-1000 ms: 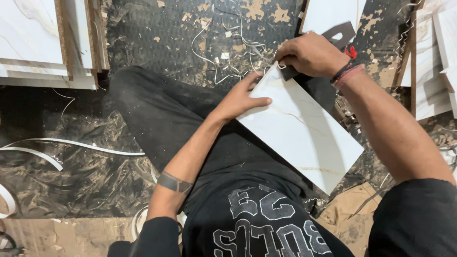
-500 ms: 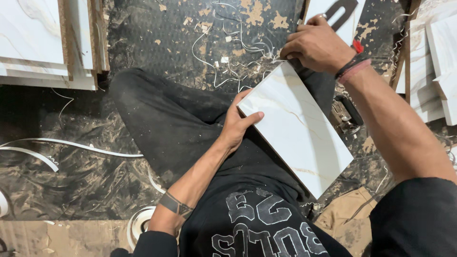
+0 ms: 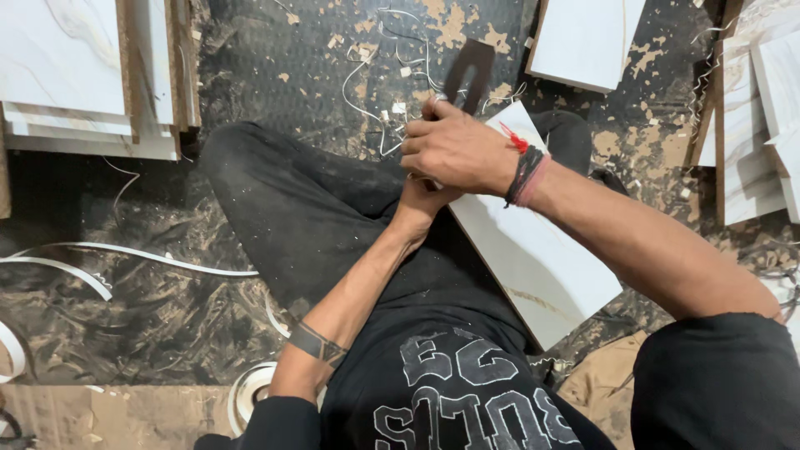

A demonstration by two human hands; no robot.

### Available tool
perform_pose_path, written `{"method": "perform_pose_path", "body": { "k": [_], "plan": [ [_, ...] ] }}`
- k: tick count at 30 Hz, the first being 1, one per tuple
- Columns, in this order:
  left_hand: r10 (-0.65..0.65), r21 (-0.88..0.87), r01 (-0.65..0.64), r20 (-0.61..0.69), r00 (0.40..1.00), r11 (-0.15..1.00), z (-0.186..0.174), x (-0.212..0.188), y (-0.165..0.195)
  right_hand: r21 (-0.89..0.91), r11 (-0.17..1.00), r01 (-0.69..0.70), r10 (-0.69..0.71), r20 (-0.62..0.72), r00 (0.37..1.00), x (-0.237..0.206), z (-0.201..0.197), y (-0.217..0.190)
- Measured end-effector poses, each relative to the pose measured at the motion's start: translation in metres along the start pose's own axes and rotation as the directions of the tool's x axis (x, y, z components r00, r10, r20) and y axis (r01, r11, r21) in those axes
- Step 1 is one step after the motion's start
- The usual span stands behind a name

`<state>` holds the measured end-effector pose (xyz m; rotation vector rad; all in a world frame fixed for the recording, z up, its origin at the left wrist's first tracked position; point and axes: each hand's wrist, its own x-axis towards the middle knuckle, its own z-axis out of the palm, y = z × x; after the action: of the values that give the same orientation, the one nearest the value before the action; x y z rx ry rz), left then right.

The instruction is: The person sits on the workshop floor and applies white edge banding tape to marble-patterned panels, pressing the tape along the panel edges with a hand-held heating iron, then trims the excess tape from the edges by hand and sets the finished panel onto a stack beside them.

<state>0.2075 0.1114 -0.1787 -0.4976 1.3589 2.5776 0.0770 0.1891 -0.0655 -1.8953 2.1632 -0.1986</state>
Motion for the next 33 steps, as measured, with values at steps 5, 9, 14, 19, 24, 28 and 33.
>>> {"method": "perform_pose_path", "body": {
  "k": [5,9,14,19,24,28,33],
  "plan": [
    [-0.026,0.056,0.021,0.092,0.995,0.998,-0.009,0.009,0.015,0.365,0.905,-0.216,0.346,-0.337,0.876,-0.036,0.014,0.033],
    [-0.167,0.105,0.156,0.105,0.980,0.982,-0.026,0.031,0.028,0.838,0.452,-0.305,0.824,-0.261,0.504,-0.099,0.030,0.064],
    [-0.306,0.491,0.148,0.261,0.916,0.859,-0.033,0.056,0.027,0.932,0.233,-0.279,0.928,-0.128,0.349,-0.167,0.066,0.089],
    [-0.150,0.342,0.077,0.191,0.970,0.937,-0.056,0.033,0.029,0.922,0.211,-0.324,0.948,-0.112,0.297,-0.209,0.082,0.090],
    [0.273,0.127,-0.249,-0.244,0.931,0.960,-0.134,-0.008,0.076,0.850,0.256,-0.460,0.963,-0.182,0.199,-0.222,0.084,0.083],
    [0.473,0.034,-0.548,-0.549,0.689,0.836,-0.180,-0.017,0.123,0.902,0.257,-0.348,0.947,-0.163,0.277,-0.191,0.098,0.073],
    [0.424,0.056,-0.708,-0.832,0.356,0.704,-0.231,-0.003,0.202,0.918,0.254,-0.305,0.949,-0.176,0.261,-0.168,0.093,0.059]
  ]
}}
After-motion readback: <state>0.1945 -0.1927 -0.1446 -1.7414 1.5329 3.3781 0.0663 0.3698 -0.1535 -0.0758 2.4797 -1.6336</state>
